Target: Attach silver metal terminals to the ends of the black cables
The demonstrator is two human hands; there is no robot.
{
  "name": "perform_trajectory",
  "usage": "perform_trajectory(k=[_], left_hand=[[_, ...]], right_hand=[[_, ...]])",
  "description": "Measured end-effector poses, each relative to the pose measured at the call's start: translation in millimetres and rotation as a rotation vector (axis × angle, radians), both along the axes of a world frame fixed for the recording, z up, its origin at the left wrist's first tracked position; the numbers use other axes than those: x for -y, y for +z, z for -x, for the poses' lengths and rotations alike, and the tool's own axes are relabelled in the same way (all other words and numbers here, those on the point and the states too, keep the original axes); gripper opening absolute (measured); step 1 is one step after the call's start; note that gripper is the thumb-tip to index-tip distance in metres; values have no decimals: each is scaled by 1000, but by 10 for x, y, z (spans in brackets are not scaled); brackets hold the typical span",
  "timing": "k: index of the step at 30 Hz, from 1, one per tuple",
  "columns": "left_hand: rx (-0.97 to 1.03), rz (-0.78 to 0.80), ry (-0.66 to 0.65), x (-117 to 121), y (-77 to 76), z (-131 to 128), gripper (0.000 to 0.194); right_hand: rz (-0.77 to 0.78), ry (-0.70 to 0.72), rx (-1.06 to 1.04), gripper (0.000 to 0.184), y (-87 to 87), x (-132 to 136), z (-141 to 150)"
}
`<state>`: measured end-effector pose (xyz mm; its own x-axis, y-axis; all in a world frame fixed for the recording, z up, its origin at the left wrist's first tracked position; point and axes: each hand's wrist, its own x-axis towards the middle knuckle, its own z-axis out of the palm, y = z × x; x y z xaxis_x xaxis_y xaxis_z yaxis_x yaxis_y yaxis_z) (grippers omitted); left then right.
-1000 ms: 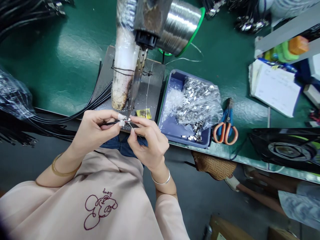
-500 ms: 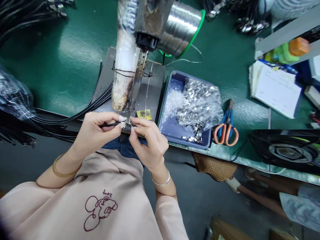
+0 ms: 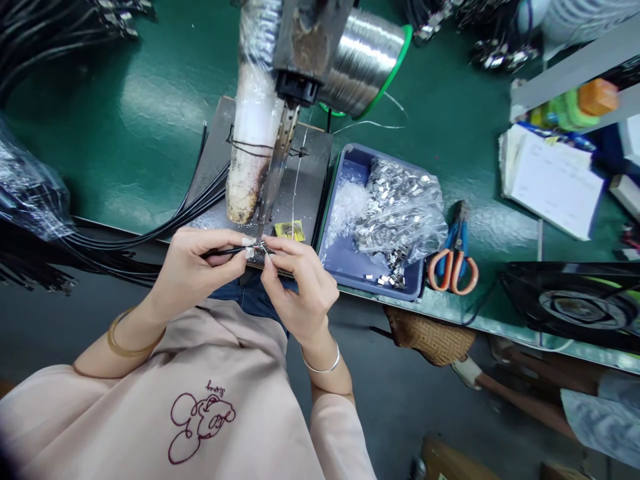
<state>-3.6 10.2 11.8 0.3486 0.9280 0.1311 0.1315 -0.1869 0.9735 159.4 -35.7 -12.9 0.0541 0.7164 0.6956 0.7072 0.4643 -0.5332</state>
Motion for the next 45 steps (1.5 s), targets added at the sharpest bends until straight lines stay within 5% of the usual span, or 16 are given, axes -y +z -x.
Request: perform_trajectory(k=[10, 21, 45], left_hand=[[-16, -87, 32, -8, -5, -8, 16], [65, 158, -12, -23, -18, 10, 8], [200, 203, -17, -87, -41, 24, 14]], right_hand=[[-15, -22, 30, 22, 47, 19, 18], [-7, 3, 22, 21, -33, 63, 5], [21, 26, -34, 21, -19, 33, 23]])
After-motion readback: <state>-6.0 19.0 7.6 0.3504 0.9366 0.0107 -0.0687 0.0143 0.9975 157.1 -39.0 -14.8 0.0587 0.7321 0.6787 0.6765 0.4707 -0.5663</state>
